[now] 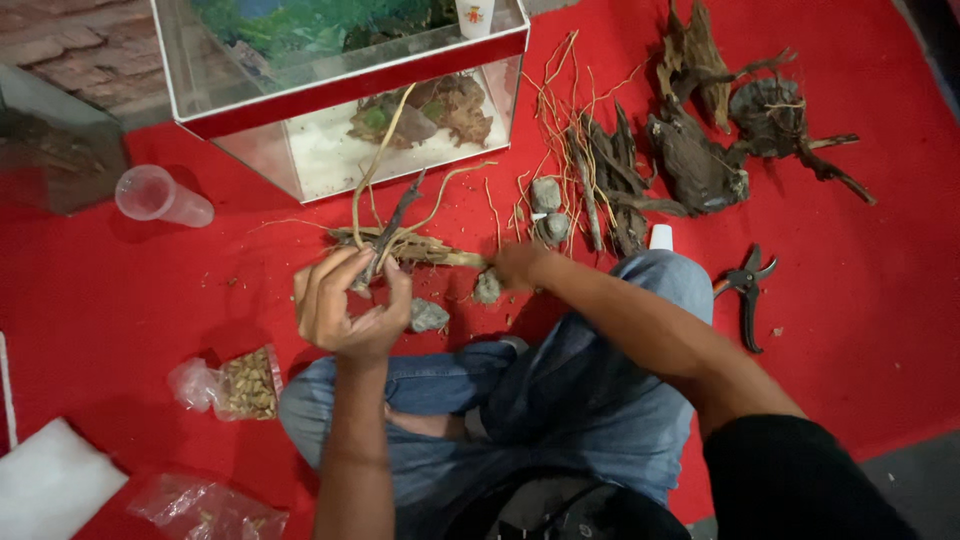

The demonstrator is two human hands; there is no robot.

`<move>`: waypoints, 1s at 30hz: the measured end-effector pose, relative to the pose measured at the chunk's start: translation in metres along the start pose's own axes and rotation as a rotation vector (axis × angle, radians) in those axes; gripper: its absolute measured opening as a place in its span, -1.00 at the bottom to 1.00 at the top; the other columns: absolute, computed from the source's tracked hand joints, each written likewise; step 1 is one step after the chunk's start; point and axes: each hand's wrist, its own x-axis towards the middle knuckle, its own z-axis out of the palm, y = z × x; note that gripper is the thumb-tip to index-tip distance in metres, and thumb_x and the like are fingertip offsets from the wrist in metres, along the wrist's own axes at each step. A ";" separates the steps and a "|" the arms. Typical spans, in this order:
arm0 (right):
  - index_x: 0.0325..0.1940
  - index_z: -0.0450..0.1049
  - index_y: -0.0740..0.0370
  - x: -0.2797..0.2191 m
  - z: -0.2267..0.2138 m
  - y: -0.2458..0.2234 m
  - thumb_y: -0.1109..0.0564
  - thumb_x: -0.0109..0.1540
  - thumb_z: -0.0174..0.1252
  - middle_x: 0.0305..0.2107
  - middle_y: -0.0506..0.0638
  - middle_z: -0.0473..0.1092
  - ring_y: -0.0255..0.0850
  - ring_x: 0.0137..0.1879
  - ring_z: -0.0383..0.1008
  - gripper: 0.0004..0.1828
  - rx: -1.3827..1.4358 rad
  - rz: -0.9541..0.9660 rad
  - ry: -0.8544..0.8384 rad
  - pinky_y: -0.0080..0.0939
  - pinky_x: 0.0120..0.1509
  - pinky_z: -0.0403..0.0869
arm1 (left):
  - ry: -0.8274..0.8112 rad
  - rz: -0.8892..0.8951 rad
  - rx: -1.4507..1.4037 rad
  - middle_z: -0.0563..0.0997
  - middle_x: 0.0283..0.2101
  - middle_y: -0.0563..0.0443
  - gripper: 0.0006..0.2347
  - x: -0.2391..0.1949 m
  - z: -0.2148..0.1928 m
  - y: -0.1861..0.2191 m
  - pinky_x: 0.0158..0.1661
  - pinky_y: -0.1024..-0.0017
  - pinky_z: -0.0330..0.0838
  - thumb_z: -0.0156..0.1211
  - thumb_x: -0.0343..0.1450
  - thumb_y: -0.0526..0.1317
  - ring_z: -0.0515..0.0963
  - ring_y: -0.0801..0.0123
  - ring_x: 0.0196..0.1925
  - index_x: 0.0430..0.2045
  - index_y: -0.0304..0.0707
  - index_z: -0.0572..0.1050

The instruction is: The person sits on a red mat and assembles a driftwood structure by hand, using glue to attach smaller branches to a larger piece. The person repeatedly picks up branches, applies glue, and presses them together to form a cohesive arrangement.

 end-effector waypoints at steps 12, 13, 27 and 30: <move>-0.57 0.49 0.18 0.064 0.151 -0.037 0.26 0.04 0.01 -0.60 0.06 0.40 0.00 -0.46 0.40 -0.84 -0.224 -0.256 0.408 0.08 -0.45 0.37 | 0.091 0.074 -0.028 0.57 -0.56 -0.04 -0.91 0.023 0.006 0.009 -0.45 0.40 0.38 0.27 0.07 -0.36 0.58 0.21 -0.53 -0.65 -0.30 0.52; -0.57 0.49 0.18 0.065 0.144 -0.034 0.26 0.04 0.01 -0.60 0.06 0.40 0.00 -0.46 0.40 -0.84 -0.238 -0.264 0.419 0.08 -0.45 0.37 | 0.102 0.085 -0.017 0.57 -0.56 -0.04 -0.91 0.025 0.008 0.007 -0.45 0.40 0.38 0.27 0.07 -0.36 0.58 0.21 -0.53 -0.65 -0.30 0.52; -0.69 0.42 0.08 -0.032 -0.008 -0.033 0.28 -0.08 0.09 -0.71 -0.09 0.38 -0.15 -0.48 0.41 -0.87 0.734 -0.506 0.356 -0.22 -0.35 0.35 | 0.142 0.121 -0.074 0.56 -0.61 -0.01 -0.92 0.046 0.006 0.019 -0.48 0.43 0.35 0.28 0.08 -0.35 0.54 0.26 -0.59 -0.67 -0.23 0.53; -0.69 0.45 0.15 -0.076 -0.066 -0.042 0.41 -0.05 0.09 -0.73 -0.14 0.35 -0.29 -0.53 0.34 -0.78 1.139 -0.533 0.504 -0.33 -0.37 0.33 | 0.155 0.135 -0.055 0.56 -0.60 0.03 -0.93 0.046 0.011 0.018 -0.46 0.47 0.35 0.28 0.07 -0.35 0.55 0.31 -0.58 -0.68 -0.20 0.53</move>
